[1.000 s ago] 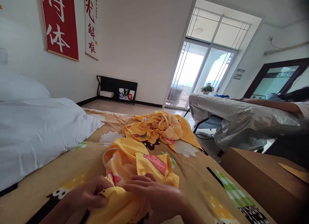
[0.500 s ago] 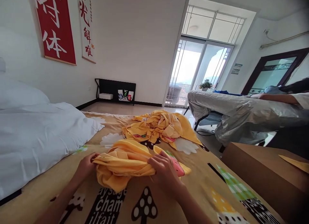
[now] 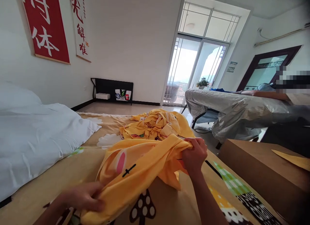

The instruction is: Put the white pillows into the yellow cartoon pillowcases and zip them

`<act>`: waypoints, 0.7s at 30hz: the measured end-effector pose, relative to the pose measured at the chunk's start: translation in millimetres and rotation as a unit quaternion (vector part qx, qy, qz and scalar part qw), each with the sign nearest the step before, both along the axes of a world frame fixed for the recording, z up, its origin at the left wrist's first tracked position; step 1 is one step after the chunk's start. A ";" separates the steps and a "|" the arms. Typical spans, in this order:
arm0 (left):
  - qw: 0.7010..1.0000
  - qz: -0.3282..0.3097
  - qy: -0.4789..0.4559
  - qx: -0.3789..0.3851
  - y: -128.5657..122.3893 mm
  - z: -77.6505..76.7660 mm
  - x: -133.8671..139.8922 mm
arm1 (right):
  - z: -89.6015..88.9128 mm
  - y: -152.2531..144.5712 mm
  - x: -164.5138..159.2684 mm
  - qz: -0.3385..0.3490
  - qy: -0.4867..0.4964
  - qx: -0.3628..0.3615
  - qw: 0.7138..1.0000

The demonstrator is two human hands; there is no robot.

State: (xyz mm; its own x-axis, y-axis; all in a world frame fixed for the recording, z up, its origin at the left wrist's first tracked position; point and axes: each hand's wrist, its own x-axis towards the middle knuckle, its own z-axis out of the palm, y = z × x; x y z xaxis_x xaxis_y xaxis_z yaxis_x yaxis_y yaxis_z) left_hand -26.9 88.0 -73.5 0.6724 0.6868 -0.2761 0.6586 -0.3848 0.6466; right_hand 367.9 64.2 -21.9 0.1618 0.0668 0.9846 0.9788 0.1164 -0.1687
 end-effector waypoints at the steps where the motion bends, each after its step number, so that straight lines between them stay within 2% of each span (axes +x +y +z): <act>1: 0.999 -0.021 0.019 -0.017 -5.0 0.9 9.5 | 1.0 -0.8 4.7 -0.009 0.016 0.025 1.000; 3: 1.000 -0.022 0.017 -0.014 -8.1 -1.5 22.1 | 3.8 -4.8 8.1 -0.016 0.029 0.057 0.998; 5: 1.000 0.000 -0.018 0.018 -0.2 -9.0 22.8 | 6.6 -9.6 6.1 -0.021 0.023 0.077 0.997; 7: 0.991 0.069 -0.055 0.098 15.8 -19.1 14.4 | 7.3 -11.3 4.1 -0.029 0.010 0.079 0.996; 8: 0.973 0.131 -0.067 0.175 24.4 -24.0 8.7 | 6.5 -10.1 4.5 -0.032 0.006 0.072 0.997; 9: 0.938 0.199 -0.076 0.273 31.6 -28.4 3.2 | 4.6 -7.3 6.5 -0.036 0.008 0.061 0.997; 10: 0.889 0.255 -0.085 0.371 36.5 -31.8 -1.2 | 1.9 -3.3 9.9 -0.043 0.017 0.047 0.998; 11: 0.841 0.281 -0.096 0.452 38.3 -34.4 -3.9 | -1.6 1.8 14.6 -0.052 0.033 0.029 0.998; 12: 0.808 0.276 -0.112 0.507 36.6 -36.3 -4.4 | -5.7 7.4 20.3 -0.063 0.054 0.006 0.997; 13: 0.802 0.241 -0.126 0.532 31.5 -37.8 -2.3 | -10.1 13.0 26.4 -0.075 0.077 -0.021 0.994; 14: 0.819 0.183 -0.134 0.527 23.7 -39.4 2.4 | -14.6 18.2 32.4 -0.084 0.100 -0.048 0.990; 15: 0.852 0.109 -0.130 0.496 14.1 -41.1 9.3 | -19.0 22.5 37.8 -0.088 0.121 -0.076 0.986; 17: 0.916 -0.028 -0.079 0.392 -5.9 -45.5 27.8 | -27.0 28.6 45.5 -0.091 0.146 -0.117 0.978; 18: 0.938 -0.076 -0.042 0.334 -13.9 -47.7 37.6 | -30.6 30.6 47.6 -0.093 0.150 -0.130 0.976; 19: 0.954 -0.103 -0.008 0.280 -19.7 -49.6 46.5 | -34.0 32.2 48.4 -0.097 0.148 -0.140 0.974; 21: 0.974 -0.098 0.035 0.202 -23.5 -51.9 58.9 | -40.2 35.3 47.6 -0.107 0.137 -0.157 0.972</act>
